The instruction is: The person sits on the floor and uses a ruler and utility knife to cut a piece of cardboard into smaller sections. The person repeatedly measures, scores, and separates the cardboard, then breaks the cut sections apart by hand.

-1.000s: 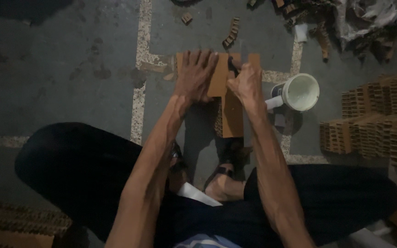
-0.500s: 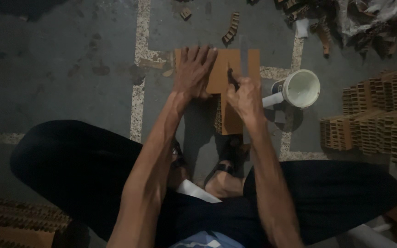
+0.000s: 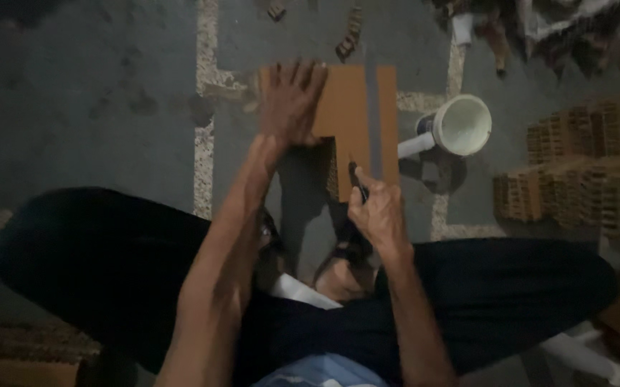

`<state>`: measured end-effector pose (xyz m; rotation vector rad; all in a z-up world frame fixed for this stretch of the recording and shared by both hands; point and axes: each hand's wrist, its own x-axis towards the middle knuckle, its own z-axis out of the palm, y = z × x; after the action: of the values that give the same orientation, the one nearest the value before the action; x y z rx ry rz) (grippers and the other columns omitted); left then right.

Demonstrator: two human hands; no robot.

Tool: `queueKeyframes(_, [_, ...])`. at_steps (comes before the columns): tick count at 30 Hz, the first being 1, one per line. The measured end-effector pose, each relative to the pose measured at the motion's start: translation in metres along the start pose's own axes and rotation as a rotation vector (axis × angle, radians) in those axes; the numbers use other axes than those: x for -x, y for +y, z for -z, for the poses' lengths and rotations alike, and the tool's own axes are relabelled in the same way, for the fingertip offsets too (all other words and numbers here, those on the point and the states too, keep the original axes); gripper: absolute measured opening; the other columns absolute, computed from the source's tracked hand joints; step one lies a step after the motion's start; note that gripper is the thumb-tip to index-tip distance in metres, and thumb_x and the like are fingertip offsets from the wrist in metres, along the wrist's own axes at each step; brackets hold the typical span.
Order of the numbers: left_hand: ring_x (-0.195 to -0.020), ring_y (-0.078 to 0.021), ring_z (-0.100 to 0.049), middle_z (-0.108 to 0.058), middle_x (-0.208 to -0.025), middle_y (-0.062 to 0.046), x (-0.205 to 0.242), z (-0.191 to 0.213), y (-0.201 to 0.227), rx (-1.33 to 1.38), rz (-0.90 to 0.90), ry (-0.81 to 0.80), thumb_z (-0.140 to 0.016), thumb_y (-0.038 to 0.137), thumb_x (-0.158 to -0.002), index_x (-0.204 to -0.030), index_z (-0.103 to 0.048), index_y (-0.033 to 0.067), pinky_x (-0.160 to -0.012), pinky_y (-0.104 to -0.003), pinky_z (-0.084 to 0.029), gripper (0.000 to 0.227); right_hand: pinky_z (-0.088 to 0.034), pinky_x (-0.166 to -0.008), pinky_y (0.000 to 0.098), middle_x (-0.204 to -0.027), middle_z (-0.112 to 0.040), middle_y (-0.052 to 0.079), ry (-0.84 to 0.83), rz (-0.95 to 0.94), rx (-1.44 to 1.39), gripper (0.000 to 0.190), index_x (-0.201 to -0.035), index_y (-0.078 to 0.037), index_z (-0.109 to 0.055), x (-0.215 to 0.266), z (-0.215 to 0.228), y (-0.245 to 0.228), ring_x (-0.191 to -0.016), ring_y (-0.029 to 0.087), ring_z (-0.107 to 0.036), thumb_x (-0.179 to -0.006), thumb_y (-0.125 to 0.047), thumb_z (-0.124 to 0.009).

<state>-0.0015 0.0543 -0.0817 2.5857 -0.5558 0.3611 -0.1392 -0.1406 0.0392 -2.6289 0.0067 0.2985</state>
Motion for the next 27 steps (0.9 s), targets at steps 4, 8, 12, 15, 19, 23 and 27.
queueKeyframes(4, [-0.13,-0.0317,-0.041,-0.046,-0.14,-0.01,0.002,-0.012,-0.003,-0.224,-0.035,0.093,-0.097,0.037,-0.049,-0.143,-0.041,0.0121,-0.114,-0.053,-0.03,0.112,-0.06,-0.084,0.0419,-0.101,-0.071,0.035,0.05,0.049,-0.025,0.043,-0.126,0.005,-0.069,0.021,-0.001,0.004,-0.09,0.042,-0.075,-0.087,-0.012,-0.062])
queueKeyframes(8, [-0.127,-0.0334,-0.042,-0.046,-0.137,-0.012,0.004,-0.007,-0.006,-0.133,-0.001,-0.032,-0.096,0.037,-0.041,-0.143,-0.041,0.0091,-0.112,-0.054,-0.031,0.119,-0.059,-0.075,0.0439,-0.089,-0.071,0.035,-0.019,-0.038,-0.023,0.044,-0.127,0.005,-0.069,0.035,0.002,-0.001,-0.078,0.042,-0.074,-0.087,-0.013,-0.062])
queueKeyframes(12, [-0.125,-0.0388,-0.041,-0.046,-0.135,-0.017,-0.001,0.004,-0.001,-0.079,-0.021,-0.015,-0.098,0.048,-0.03,-0.141,-0.041,0.0063,-0.107,-0.06,-0.028,0.131,-0.057,-0.062,0.0446,-0.076,-0.07,0.032,-0.123,-0.173,-0.028,0.046,-0.132,0.003,-0.064,0.045,0.004,-0.001,-0.061,0.038,-0.072,-0.089,-0.013,-0.06])
queueKeyframes(15, [-0.127,-0.0366,-0.041,-0.046,-0.135,-0.014,-0.004,0.01,0.004,-0.119,0.014,-0.061,-0.098,0.044,-0.026,-0.142,-0.042,0.0094,-0.109,-0.058,-0.028,0.133,-0.058,-0.063,0.0412,-0.08,-0.07,0.032,0.005,0.008,-0.02,0.043,-0.127,0.007,-0.068,0.051,0.003,0.002,-0.064,0.035,-0.072,-0.087,-0.009,-0.062])
queueKeyframes(19, [-0.127,-0.0349,-0.041,-0.046,-0.137,-0.012,-0.006,0.018,0.006,-0.108,0.032,-0.116,-0.099,0.043,-0.028,-0.145,-0.042,0.0083,-0.111,-0.056,-0.029,0.135,-0.056,-0.055,0.0396,-0.074,-0.069,0.03,0.006,0.008,-0.024,0.041,-0.126,0.007,-0.068,0.053,-0.001,0.006,-0.057,0.03,-0.068,-0.089,-0.01,-0.062])
queueKeyframes(23, [-0.125,-0.0343,-0.042,-0.046,-0.135,-0.013,-0.007,0.023,0.008,-0.103,0.024,-0.119,-0.099,0.042,-0.027,-0.144,-0.042,0.0079,-0.108,-0.055,-0.03,0.135,-0.054,-0.044,0.034,-0.064,-0.07,0.023,-0.096,-0.13,0.001,0.042,-0.131,0.004,-0.065,0.053,-0.002,0.005,-0.045,0.023,-0.064,-0.092,-0.012,-0.06])
queueKeyframes(27, [-0.123,-0.034,-0.042,-0.046,-0.131,-0.012,-0.009,0.025,0.01,-0.081,0.026,-0.107,-0.1,0.043,-0.026,-0.142,-0.042,0.0083,-0.106,-0.055,-0.03,0.134,-0.052,-0.036,0.0306,-0.059,-0.067,0.017,-0.112,-0.13,0.068,0.041,-0.131,0.004,-0.064,0.051,-0.001,0.003,-0.039,0.019,-0.059,-0.094,-0.013,-0.059])
